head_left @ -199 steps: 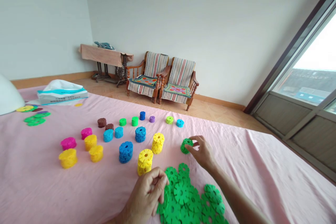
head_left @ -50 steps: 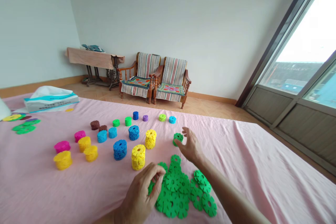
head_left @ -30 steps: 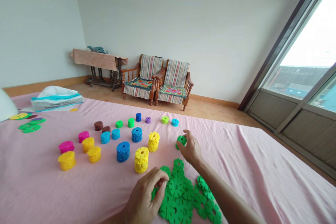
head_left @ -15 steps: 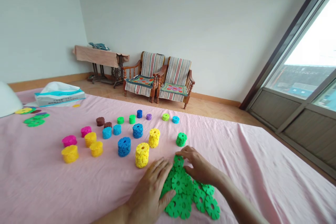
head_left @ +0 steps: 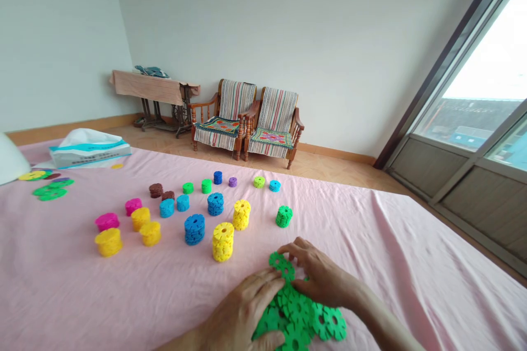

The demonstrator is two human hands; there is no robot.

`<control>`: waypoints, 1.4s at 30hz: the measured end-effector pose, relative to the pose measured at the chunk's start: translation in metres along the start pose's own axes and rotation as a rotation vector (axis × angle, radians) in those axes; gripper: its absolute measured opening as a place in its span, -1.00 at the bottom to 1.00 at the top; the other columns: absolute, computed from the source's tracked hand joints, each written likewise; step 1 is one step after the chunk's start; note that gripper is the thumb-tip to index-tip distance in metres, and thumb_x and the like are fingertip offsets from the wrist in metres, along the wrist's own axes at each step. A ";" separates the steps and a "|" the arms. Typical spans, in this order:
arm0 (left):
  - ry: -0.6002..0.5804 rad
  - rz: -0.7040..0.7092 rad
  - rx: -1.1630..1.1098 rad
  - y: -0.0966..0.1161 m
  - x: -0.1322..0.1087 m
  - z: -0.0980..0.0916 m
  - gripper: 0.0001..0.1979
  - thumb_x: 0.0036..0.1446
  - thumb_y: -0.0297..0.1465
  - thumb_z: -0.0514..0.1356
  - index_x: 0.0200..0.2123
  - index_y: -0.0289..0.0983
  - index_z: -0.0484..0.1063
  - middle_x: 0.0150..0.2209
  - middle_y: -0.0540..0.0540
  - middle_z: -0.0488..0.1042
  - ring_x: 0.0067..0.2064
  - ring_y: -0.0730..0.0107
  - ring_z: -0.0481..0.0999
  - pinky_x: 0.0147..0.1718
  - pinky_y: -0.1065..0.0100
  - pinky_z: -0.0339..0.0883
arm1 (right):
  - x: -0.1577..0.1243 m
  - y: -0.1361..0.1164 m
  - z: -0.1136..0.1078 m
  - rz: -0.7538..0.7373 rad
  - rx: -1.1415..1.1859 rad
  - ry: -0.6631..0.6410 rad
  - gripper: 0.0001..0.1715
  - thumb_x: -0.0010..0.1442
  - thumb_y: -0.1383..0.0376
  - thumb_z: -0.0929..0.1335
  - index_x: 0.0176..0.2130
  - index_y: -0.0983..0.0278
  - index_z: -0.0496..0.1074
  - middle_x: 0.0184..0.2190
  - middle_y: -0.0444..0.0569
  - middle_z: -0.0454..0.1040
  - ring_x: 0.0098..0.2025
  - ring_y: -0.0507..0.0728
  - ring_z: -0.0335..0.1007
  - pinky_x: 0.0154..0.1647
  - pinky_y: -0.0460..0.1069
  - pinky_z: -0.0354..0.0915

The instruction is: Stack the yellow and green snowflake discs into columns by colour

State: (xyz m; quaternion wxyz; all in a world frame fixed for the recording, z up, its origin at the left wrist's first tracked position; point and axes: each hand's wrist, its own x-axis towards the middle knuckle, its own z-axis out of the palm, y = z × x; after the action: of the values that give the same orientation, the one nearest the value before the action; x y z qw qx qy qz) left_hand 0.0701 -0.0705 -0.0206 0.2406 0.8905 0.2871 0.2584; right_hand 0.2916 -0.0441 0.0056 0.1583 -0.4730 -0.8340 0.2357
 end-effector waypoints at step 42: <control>0.237 -0.229 -0.140 -0.015 0.004 -0.001 -0.89 0.16 -0.50 0.05 -0.35 -0.26 0.36 -0.35 -0.06 0.43 -0.27 0.35 0.43 -0.25 0.38 0.27 | 0.018 0.000 0.009 0.155 0.167 0.059 -0.71 -0.13 0.49 0.38 -0.34 0.27 0.30 -0.42 -0.18 0.28 -0.38 0.01 0.22 -0.38 -0.09 0.15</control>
State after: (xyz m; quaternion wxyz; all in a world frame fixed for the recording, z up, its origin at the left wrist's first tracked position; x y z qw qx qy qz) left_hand 0.0668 -0.0564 -0.0275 0.2944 0.7963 0.3941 0.3521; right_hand 0.2785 -0.0307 -0.0013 0.2032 -0.5279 -0.7674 0.3018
